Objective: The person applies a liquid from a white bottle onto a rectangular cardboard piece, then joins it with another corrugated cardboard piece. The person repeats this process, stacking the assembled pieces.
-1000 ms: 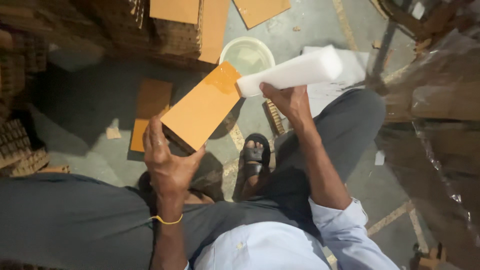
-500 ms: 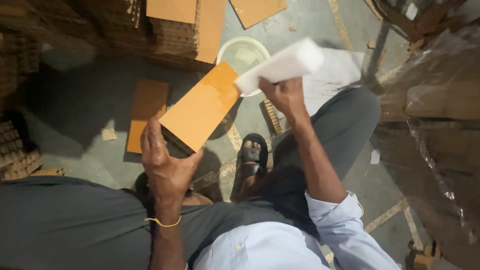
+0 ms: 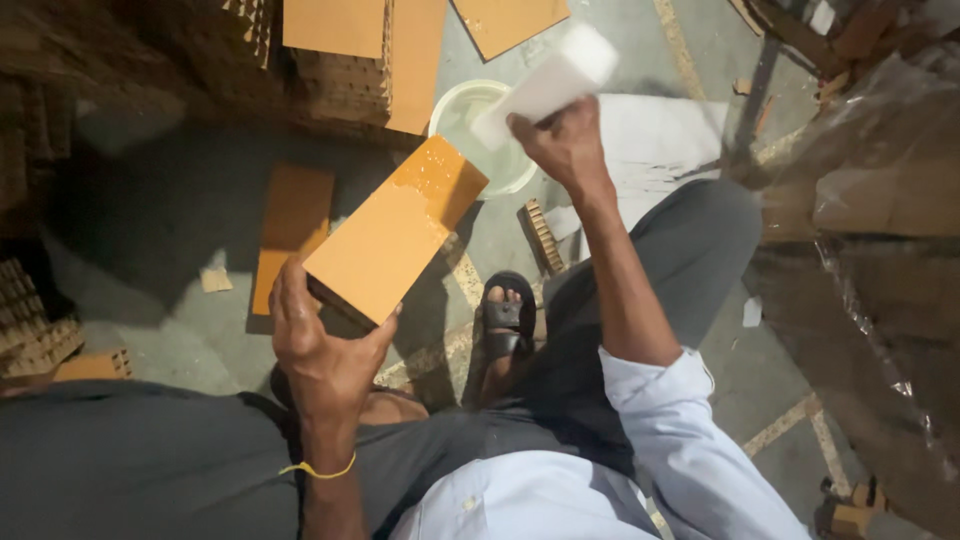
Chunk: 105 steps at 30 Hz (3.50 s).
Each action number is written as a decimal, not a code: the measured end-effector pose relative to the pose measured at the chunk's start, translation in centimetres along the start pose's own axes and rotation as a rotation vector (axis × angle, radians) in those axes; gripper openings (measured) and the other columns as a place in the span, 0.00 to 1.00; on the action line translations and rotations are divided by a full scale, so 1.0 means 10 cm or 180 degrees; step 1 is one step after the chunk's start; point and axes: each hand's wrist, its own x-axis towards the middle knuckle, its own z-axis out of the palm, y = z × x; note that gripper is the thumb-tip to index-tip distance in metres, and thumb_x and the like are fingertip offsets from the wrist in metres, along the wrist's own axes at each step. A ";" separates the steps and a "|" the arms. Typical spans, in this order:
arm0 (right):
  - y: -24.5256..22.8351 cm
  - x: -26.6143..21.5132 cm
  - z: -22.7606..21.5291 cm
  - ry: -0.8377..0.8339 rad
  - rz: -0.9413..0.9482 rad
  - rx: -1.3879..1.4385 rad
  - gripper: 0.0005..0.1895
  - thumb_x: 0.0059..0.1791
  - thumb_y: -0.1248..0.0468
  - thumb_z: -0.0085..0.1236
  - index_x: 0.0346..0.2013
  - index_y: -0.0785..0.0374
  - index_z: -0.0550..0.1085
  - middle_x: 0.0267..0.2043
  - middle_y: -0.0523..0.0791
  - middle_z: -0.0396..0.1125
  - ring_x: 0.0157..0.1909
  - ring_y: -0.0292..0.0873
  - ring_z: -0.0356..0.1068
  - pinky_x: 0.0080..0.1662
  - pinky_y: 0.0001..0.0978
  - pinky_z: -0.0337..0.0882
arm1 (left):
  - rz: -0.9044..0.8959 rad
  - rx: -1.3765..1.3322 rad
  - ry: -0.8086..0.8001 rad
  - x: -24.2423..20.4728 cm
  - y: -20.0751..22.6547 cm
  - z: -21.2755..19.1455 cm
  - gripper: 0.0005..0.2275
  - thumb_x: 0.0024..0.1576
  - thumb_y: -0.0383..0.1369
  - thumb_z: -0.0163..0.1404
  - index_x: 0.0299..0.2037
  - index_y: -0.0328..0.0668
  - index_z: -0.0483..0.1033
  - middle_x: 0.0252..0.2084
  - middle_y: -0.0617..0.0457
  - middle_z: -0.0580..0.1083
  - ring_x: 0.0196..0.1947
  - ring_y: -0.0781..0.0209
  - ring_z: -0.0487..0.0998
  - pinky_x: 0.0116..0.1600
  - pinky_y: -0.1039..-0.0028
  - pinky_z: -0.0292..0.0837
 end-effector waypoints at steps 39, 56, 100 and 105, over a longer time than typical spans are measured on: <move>0.64 -0.25 -0.28 0.0269 0.2270 0.3108 0.20 0.50 0.65 0.62 0.48 0.80 0.71 0.39 0.58 0.73 0.36 0.50 0.77 0.39 0.32 0.80 | 0.0128 -0.0126 0.0174 0.02 0.01 0.00 0.36 0.43 0.30 0.71 0.61 0.33 0.65 0.55 0.40 0.72 0.56 0.40 0.75 0.61 0.57 0.72; -0.87 -0.41 0.18 -0.1073 0.0339 0.0960 0.24 0.39 0.61 0.71 0.45 0.73 0.76 0.42 0.53 0.76 0.44 0.47 0.77 0.46 0.38 0.77 | -0.0079 -0.0179 0.0094 0.01 -0.02 0.02 0.37 0.40 0.31 0.72 0.60 0.32 0.65 0.53 0.38 0.72 0.55 0.39 0.74 0.58 0.56 0.72; -0.69 -0.23 0.31 -0.0620 -0.0337 0.1193 0.18 0.46 0.60 0.69 0.44 0.69 0.77 0.42 0.50 0.77 0.44 0.44 0.79 0.46 0.34 0.79 | 0.0125 -0.0248 0.0097 0.00 -0.02 0.03 0.41 0.42 0.31 0.72 0.67 0.35 0.63 0.61 0.37 0.71 0.61 0.40 0.73 0.64 0.58 0.72; -0.92 -0.55 0.34 -0.0981 -0.0918 0.0318 0.14 0.46 0.60 0.71 0.43 0.62 0.82 0.49 0.51 0.76 0.52 0.51 0.74 0.51 0.42 0.74 | 0.0118 -0.0531 0.0024 0.00 -0.02 -0.01 0.41 0.43 0.32 0.72 0.66 0.35 0.62 0.60 0.37 0.71 0.60 0.40 0.74 0.63 0.58 0.72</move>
